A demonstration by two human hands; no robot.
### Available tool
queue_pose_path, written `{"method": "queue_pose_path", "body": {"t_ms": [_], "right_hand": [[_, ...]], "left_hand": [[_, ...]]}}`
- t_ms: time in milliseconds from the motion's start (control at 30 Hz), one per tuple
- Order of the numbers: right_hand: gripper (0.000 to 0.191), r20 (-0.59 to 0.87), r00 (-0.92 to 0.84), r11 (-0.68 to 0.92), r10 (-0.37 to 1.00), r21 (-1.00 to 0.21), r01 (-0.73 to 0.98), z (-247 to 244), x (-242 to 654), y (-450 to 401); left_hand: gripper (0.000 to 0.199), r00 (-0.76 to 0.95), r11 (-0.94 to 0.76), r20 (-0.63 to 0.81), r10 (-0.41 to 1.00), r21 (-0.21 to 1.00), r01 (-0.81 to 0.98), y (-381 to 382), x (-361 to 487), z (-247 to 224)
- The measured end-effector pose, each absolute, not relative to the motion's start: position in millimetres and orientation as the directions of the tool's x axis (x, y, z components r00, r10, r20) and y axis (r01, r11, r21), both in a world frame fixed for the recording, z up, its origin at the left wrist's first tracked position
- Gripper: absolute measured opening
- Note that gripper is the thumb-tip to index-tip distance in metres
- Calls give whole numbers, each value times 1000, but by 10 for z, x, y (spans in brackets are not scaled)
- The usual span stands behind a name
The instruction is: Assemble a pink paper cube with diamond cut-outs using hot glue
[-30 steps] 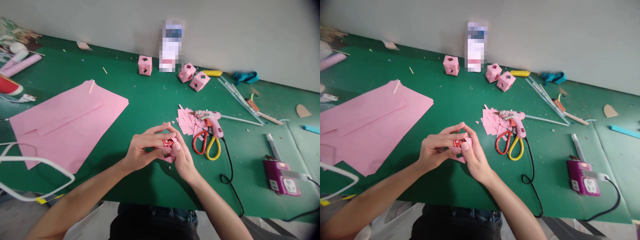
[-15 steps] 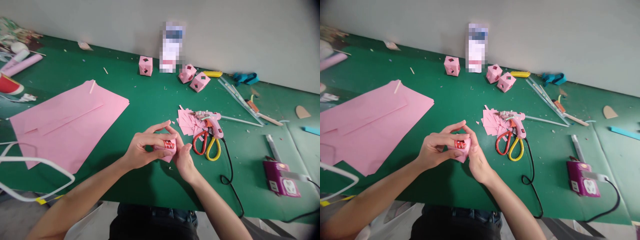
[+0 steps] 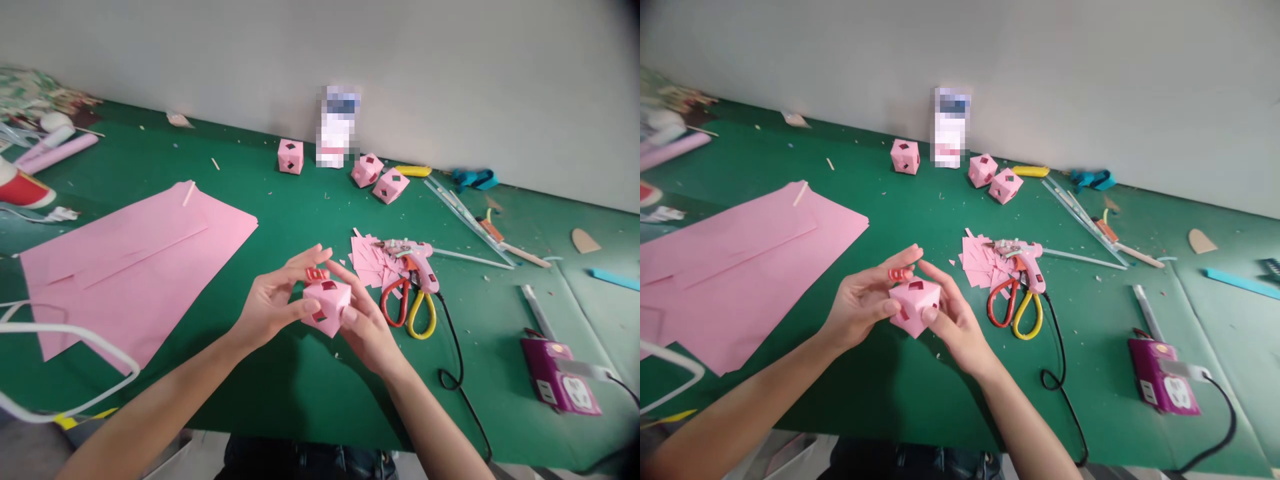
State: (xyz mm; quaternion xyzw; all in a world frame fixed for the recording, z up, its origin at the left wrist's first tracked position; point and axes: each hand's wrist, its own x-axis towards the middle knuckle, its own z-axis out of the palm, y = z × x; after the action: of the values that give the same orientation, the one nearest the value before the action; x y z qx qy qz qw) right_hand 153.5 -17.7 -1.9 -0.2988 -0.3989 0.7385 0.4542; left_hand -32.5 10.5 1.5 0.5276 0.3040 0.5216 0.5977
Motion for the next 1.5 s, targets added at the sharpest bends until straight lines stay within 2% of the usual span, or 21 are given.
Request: {"method": "queue_pose_path", "body": {"t_ms": [100, 167, 267, 333, 467, 633, 700, 1033, 1167, 1500], "right_hand": [[48, -50, -314, -174, 948, -908, -380, -19, 1534, -153], [44, -24, -224, -104, 974, -929, -355, -25, 1509, -148], [43, 16, -141, -32, 990, -944, -329, -33, 1460, -151], [41, 41, -106, 6, 994, -952, -305, -44, 1444, -156], [41, 134, -89, 114, 987, -974, -194, -91, 1497, -160], [45, 269, -64, 275, 961, -955, 112, -109, 1640, -166], [42, 318, -57, 323, 947, -932, 163, -85, 1676, -167], [27, 469, -80, 475, 880, -857, 200, 31, 1678, -107], [18, 477, -78, 481, 876, -845, 233, 48, 1673, -110], [18, 479, -65, 478, 875, -837, 266, 48, 1650, -136]], "left_hand": [[41, 224, -95, 181, 958, 933, -347, 106, -335, -27], [48, 240, -143, 217, 946, 946, -292, 88, -326, -64], [68, 288, -168, 222, 932, 965, -202, 38, -284, -107], [69, 301, -132, 193, 934, 968, -211, 9, -248, -121], [56, 322, 11, 96, 942, 949, -316, -2, -216, -116], [66, 342, 107, 30, 939, 921, -375, 7, -241, -70], [70, 370, 121, 31, 928, 917, -379, -2, -240, -57], [75, 458, 214, -1, 889, 885, -414, -27, -201, -54], [72, 468, 216, 2, 884, 885, -413, -27, -206, -37], [70, 469, 204, -10, 883, 909, -363, -67, -181, -61]]}}
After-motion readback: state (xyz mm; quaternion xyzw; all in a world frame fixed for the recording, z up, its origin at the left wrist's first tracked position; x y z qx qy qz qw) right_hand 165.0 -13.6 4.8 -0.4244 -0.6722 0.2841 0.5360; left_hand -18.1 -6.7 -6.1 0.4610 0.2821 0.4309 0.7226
